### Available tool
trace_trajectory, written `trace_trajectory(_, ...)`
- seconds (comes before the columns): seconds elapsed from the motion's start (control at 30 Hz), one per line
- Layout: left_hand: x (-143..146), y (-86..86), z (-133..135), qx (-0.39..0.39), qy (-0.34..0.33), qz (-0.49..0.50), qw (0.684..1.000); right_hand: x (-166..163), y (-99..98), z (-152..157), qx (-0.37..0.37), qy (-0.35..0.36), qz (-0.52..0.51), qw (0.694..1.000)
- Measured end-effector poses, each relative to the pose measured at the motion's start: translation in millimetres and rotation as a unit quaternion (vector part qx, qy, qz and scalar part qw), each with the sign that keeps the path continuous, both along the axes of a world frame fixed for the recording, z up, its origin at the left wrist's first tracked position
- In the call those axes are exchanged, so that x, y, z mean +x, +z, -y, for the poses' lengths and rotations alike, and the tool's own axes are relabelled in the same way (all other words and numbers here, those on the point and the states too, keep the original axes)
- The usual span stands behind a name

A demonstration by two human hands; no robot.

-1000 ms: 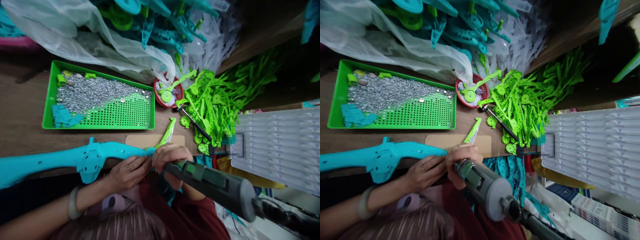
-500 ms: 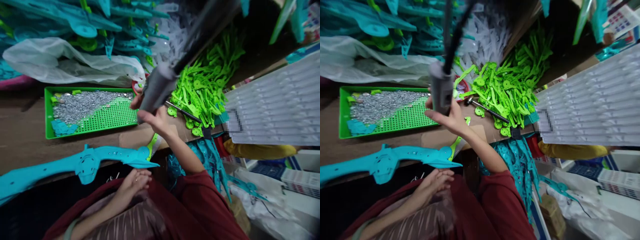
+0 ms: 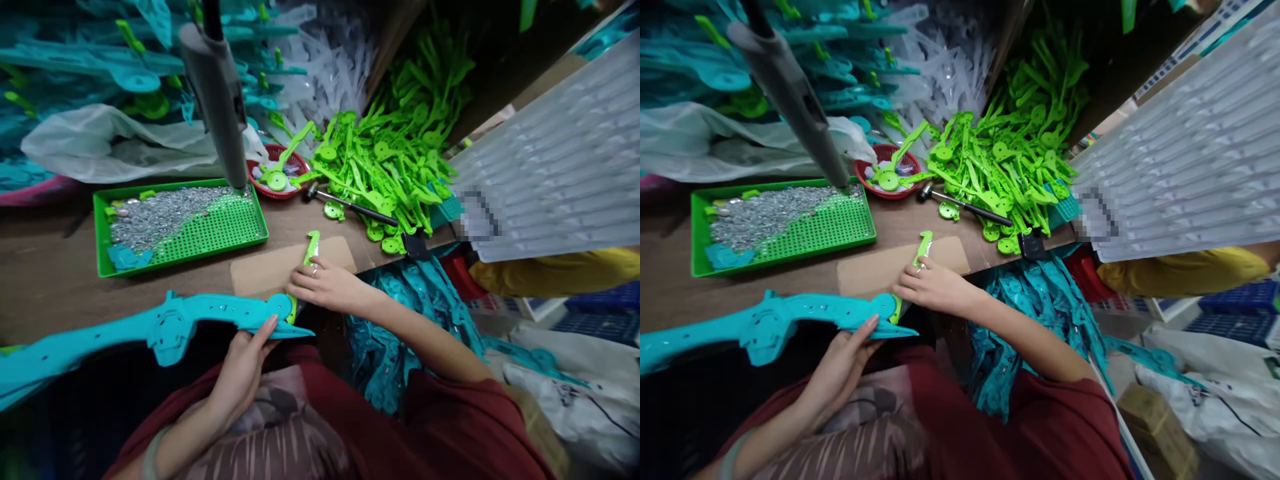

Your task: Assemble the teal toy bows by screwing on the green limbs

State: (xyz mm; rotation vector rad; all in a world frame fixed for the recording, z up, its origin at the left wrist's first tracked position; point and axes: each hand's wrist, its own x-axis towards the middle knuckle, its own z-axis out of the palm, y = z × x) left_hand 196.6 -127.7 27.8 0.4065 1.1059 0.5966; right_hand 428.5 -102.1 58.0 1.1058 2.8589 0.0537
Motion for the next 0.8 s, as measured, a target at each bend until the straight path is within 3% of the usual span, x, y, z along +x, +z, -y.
trace_trajectory(0.17,-7.4,5.8,7.4,0.000,-0.033,0.000,0.999,11.4,-3.4,-11.0,0.091,0.087,-0.010,0.992)
trace_trajectory(0.3,-15.2,13.3,6.0,-0.030,0.000,0.001,1.000,9.3,-0.3,-6.6,0.043,0.100,-0.029,0.994)
trace_trajectory(0.4,-18.8,18.5,1.7,-0.041,0.015,0.008,0.999,4.5,6.2,4.9,0.021,0.073,-0.061,0.995)
trace_trajectory(0.5,-16.8,20.9,1.3,-0.045,0.014,0.032,0.998,-0.2,8.9,11.4,0.063,0.040,-0.056,0.996)
trace_trajectory(0.6,-7.9,18.4,8.3,-0.077,-0.036,0.082,0.993,-6.9,6.3,10.4,0.095,0.038,-0.043,0.994)
trace_trajectory(0.73,12.0,4.5,18.7,-0.108,-0.140,0.096,0.980,-7.5,7.2,-1.3,0.019,0.026,-0.076,0.997)
trace_trajectory(0.8,23.5,-4.1,19.1,-0.062,-0.139,0.086,0.985,1.7,13.3,-19.2,-0.011,-0.056,-0.172,0.983)
